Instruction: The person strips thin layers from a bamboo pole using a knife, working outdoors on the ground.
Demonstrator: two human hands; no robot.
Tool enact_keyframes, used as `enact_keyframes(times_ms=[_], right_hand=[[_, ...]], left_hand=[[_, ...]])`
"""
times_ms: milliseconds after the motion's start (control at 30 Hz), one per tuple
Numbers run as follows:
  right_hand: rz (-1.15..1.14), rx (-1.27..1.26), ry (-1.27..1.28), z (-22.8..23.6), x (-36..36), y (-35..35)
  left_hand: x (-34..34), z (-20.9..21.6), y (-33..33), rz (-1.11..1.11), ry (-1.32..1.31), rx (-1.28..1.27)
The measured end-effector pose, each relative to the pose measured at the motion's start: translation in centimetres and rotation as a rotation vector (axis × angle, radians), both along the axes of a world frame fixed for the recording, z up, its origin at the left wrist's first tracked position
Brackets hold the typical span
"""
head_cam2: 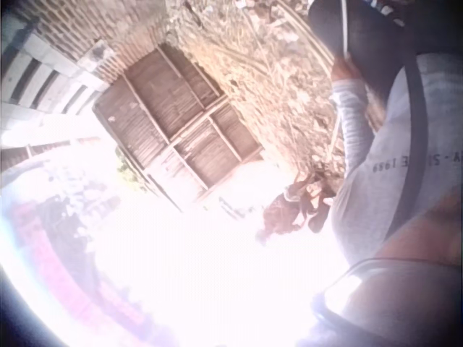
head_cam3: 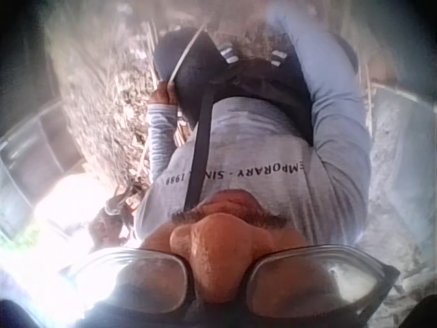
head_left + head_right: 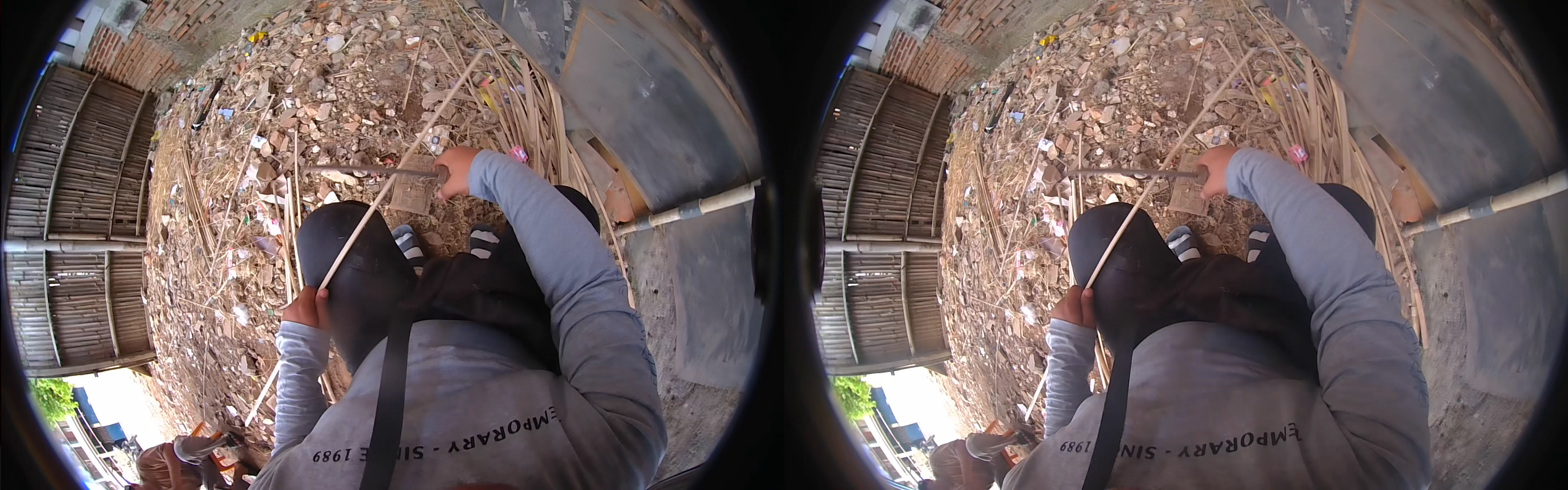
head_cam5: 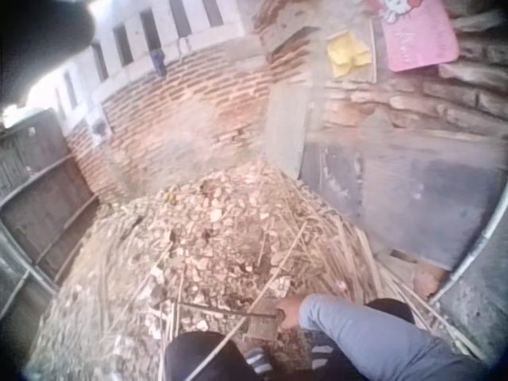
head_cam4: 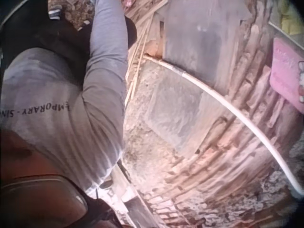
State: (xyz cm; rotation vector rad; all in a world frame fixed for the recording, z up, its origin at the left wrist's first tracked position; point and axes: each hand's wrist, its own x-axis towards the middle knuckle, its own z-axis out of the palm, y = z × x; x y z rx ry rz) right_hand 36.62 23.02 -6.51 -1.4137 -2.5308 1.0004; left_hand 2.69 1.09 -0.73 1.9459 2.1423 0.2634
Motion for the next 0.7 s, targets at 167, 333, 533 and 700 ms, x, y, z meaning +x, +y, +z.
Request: enact_keyframes(times_ms=[167,333,533,700], right_hand=[[-0.120,0.072,-0.100,1.2,-0.9,0.4],[-0.049,-0.033,-0.017,0.7,-1.6,-0.3],[-0.211,0.005,-0.141,0.0,0.6,1.9],[-0.037,0.067,-0.016,2.9,-2.5,-1.8]], left_hand=[[0.3,0.7,0.1,0.027,0.044,-0.066],[0.2,0.2,-0.1,0.028,-0.023,-0.043],[0.0,0.3,0.2,0.024,0.037,-0.003],[-1.1,-1.5,-0.1,-0.002,0.009,0.013]])
